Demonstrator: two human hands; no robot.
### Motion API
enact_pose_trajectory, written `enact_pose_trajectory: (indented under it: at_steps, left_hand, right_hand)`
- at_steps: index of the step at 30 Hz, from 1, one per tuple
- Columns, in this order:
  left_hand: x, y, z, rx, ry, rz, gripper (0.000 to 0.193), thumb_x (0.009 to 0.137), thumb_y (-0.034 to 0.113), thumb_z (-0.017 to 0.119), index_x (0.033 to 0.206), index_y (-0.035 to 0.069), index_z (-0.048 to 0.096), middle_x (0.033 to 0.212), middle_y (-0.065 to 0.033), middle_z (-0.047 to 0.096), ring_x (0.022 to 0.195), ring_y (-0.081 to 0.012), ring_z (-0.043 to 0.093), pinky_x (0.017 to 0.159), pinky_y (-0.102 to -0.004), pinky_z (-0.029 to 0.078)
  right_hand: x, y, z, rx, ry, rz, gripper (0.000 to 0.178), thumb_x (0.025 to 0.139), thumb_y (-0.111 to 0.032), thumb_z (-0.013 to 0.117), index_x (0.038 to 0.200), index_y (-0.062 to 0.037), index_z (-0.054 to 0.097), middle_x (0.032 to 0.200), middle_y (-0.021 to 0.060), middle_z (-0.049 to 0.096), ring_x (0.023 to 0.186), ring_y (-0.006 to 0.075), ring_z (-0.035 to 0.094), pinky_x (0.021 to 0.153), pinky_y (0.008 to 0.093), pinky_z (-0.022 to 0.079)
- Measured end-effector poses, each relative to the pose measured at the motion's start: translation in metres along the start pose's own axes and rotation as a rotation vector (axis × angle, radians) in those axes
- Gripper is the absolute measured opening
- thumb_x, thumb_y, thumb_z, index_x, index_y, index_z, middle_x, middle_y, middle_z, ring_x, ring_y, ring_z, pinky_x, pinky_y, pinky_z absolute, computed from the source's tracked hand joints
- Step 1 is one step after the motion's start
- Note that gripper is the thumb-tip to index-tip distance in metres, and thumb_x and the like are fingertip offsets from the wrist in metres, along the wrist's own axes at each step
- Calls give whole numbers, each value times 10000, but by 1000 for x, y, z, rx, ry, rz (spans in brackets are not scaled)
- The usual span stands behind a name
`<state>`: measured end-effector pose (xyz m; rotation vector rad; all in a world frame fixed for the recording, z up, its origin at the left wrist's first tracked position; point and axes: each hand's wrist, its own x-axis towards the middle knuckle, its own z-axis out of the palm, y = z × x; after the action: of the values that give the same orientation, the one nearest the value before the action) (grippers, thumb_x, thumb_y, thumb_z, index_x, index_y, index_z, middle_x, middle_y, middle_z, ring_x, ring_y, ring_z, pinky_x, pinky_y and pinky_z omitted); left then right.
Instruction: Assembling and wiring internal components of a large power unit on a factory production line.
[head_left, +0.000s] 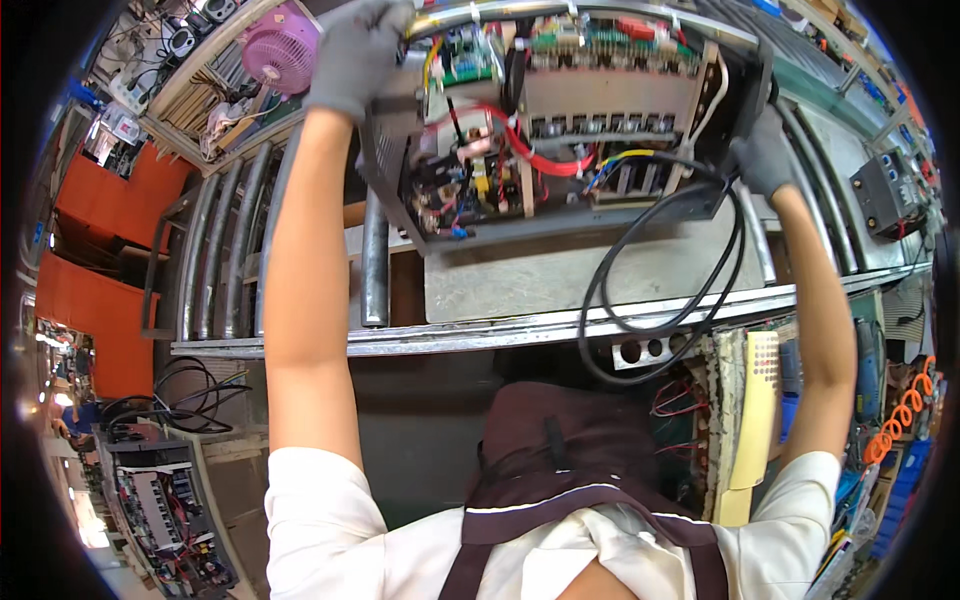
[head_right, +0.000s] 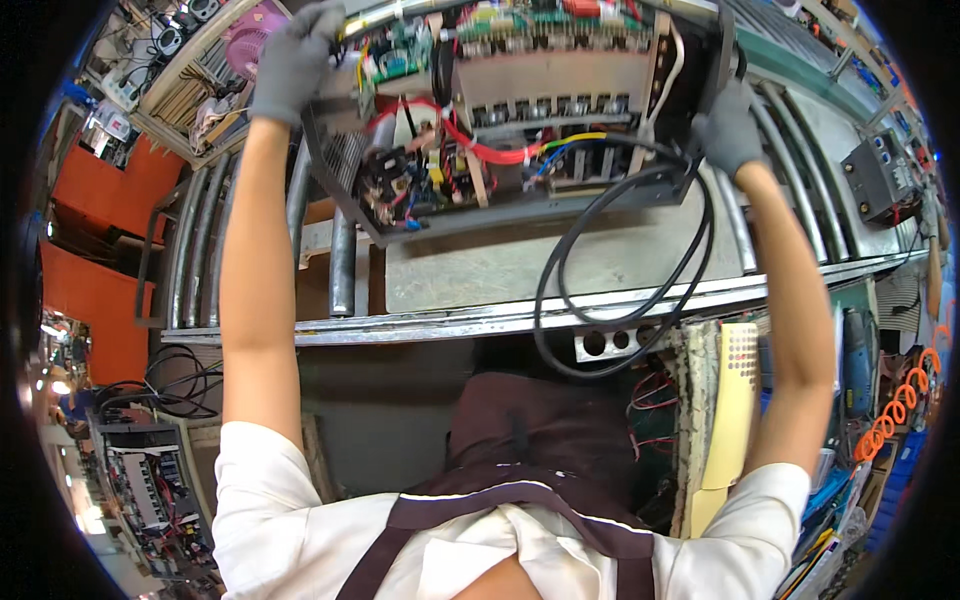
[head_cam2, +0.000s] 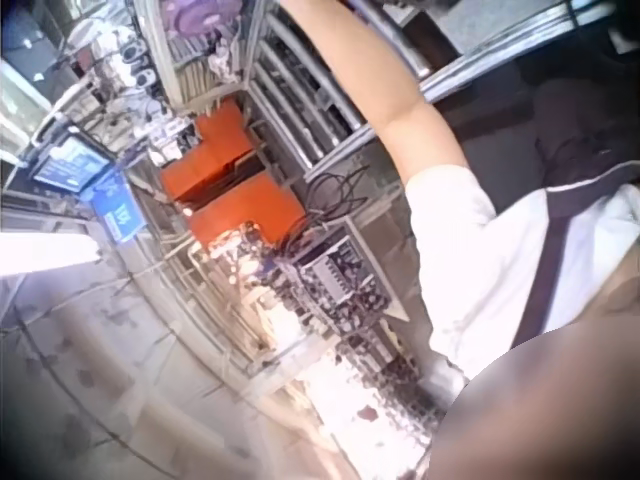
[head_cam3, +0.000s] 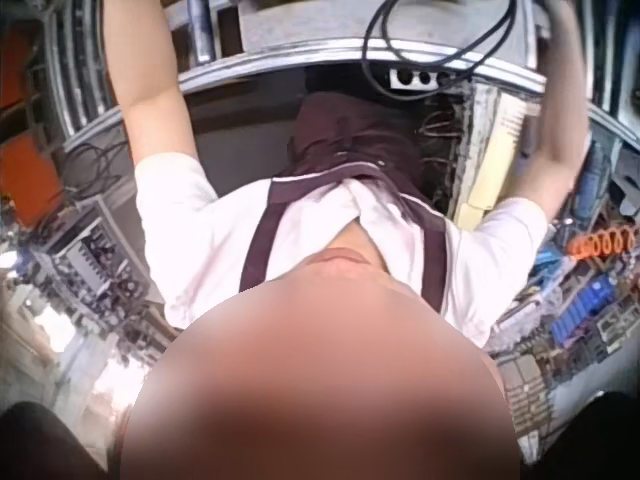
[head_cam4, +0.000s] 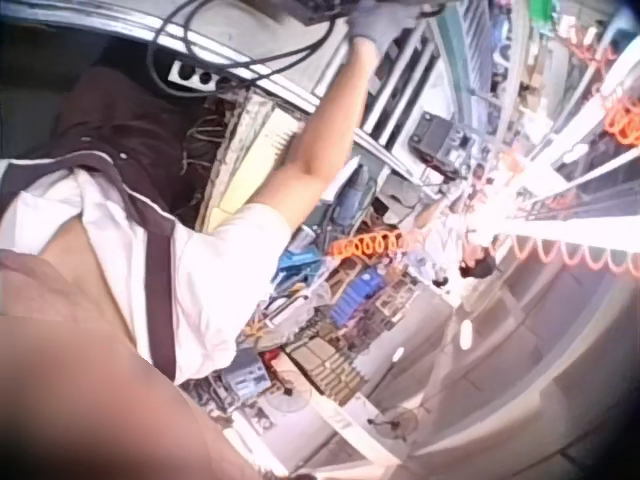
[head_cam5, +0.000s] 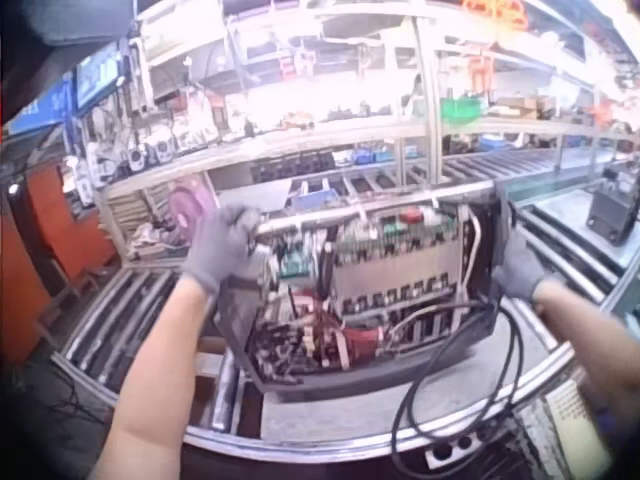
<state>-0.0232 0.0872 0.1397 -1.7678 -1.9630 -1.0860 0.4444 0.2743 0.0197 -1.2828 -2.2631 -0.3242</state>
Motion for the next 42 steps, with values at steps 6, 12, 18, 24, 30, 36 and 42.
enact_pose_trajectory:
  at_steps: [6, 12, 18, 24, 30, 36, 42]
  left_hand:
    - [76, -35, 36, -278, -21, -52, 330, 883, 301, 605, 992, 1, 689, 789, -108, 682, 706, -153, 591, 691, -322, 479]
    - [108, -69, 43, 205, 51, 111, 506, 868, 506, 502, 950, 53, 712, 919, -207, 681, 905, -354, 655, 825, -415, 479]
    - [109, -49, 60, 401, 15, 66, 471, 937, 427, 372, 1075, 91, 674, 1142, -209, 627, 1065, -360, 599, 931, -445, 448]
    - [99, -46, 47, 370, -58, 35, 499, 949, 447, 356, 1136, 91, 652, 1176, -199, 618, 1111, -345, 585, 972, -430, 427]
    - [76, -22, 38, 299, -64, -33, 574, 926, 519, 387, 1167, 63, 639, 1231, -186, 596, 1167, -335, 554, 1005, -426, 405]
    - [69, -35, 33, 331, -59, 71, 578, 906, 534, 430, 1143, 55, 650, 1225, -203, 591, 1156, -322, 564, 986, -407, 430]
    - [63, -26, 19, 173, -73, -70, 531, 895, 502, 482, 1193, 85, 620, 1267, -183, 570, 1153, -333, 567, 957, -431, 453]
  right_hand:
    - [105, 35, 14, 25, -188, 133, 432, 773, -169, 609, 1096, 70, 450, 1034, 321, 563, 971, 473, 567, 862, 468, 470]
    - [135, 5, 27, 277, -176, 70, 386, 814, -224, 547, 1073, 56, 487, 863, 249, 597, 798, 341, 612, 727, 417, 474]
    - [144, 44, 38, 251, -194, 100, 260, 828, -223, 512, 957, 1, 486, 777, 92, 538, 707, 188, 521, 649, 342, 425]
    - [144, 38, 53, 381, -140, 72, 237, 833, -201, 496, 954, 2, 492, 759, 86, 527, 681, 179, 495, 643, 335, 414]
    - [145, 51, 47, 287, -112, 72, 258, 828, -193, 499, 990, 6, 513, 806, 123, 563, 728, 227, 530, 682, 361, 426]
    - [133, 43, 53, 324, -100, 46, 279, 818, -172, 508, 1023, 16, 530, 854, 161, 595, 789, 281, 572, 724, 391, 441]
    - [141, 58, 48, 323, -84, 35, 274, 819, -149, 508, 1036, 15, 540, 912, 181, 610, 855, 312, 591, 783, 392, 447]
